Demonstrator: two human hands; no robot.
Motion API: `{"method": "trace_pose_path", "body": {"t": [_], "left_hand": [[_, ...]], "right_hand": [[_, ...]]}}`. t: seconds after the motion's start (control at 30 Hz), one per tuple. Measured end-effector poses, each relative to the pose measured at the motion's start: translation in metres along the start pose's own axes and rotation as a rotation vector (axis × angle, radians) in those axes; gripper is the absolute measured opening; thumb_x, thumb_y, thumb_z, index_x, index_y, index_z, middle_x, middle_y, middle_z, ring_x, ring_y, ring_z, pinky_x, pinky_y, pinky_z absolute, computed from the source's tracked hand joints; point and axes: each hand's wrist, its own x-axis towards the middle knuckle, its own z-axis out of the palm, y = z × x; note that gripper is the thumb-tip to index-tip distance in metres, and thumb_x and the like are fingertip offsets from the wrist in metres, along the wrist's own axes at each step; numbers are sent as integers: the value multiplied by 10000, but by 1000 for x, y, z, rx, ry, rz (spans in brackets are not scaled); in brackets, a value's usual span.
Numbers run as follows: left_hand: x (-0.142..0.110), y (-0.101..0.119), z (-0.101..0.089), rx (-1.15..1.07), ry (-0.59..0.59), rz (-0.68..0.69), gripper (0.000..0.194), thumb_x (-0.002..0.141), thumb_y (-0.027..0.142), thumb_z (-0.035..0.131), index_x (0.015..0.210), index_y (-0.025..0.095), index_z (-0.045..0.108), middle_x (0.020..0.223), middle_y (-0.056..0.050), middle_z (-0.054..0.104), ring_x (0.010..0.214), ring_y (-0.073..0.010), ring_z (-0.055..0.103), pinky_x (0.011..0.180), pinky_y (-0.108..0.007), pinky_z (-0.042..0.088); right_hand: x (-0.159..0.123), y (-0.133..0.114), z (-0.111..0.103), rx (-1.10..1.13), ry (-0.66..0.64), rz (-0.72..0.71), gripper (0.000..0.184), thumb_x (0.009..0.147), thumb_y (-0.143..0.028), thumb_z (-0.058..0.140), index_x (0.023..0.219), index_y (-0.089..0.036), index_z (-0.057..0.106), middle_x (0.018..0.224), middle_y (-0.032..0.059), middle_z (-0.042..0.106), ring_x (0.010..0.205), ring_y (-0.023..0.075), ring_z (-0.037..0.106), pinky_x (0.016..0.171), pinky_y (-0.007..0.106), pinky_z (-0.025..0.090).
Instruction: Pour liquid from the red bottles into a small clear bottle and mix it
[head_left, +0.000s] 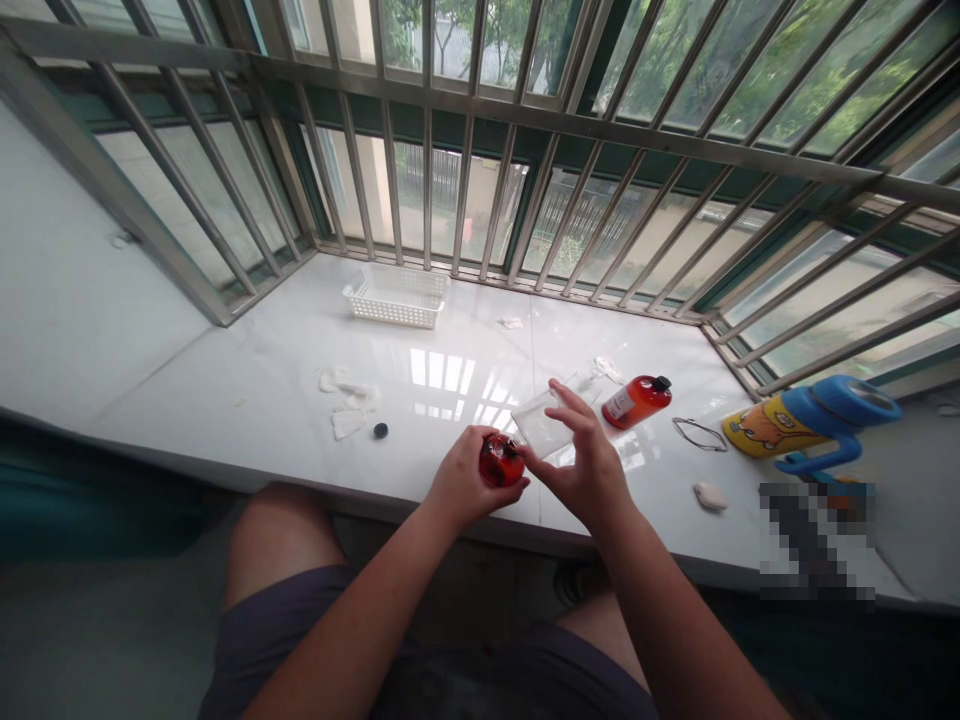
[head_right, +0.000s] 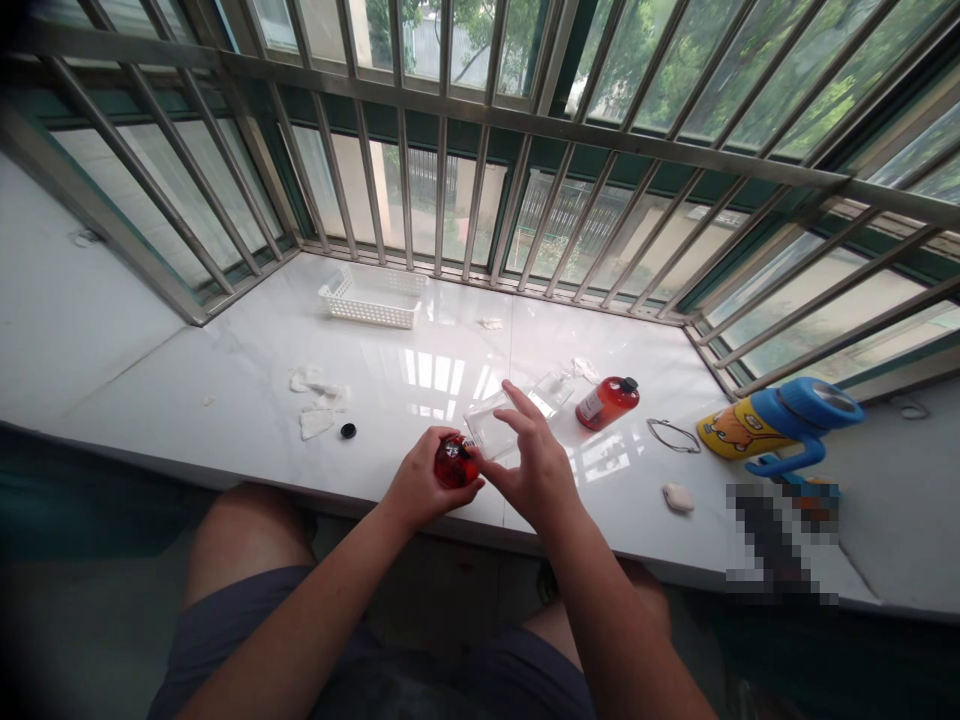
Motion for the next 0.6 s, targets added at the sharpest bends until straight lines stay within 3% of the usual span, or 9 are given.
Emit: {"method": "trace_pose_path", "body": {"t": [0.6], "left_hand": [[-1,-2,0,2,8,13,681,703,434,928,1235,257,540,1180,-68,679,1039,-277,698,925,-432,592]], "right_hand": [[0,1,-1,-32,-18,-14,569,924,-299,830,1386,-270,499,1607,177,518,1475,338,545,1092,566,614]]}}
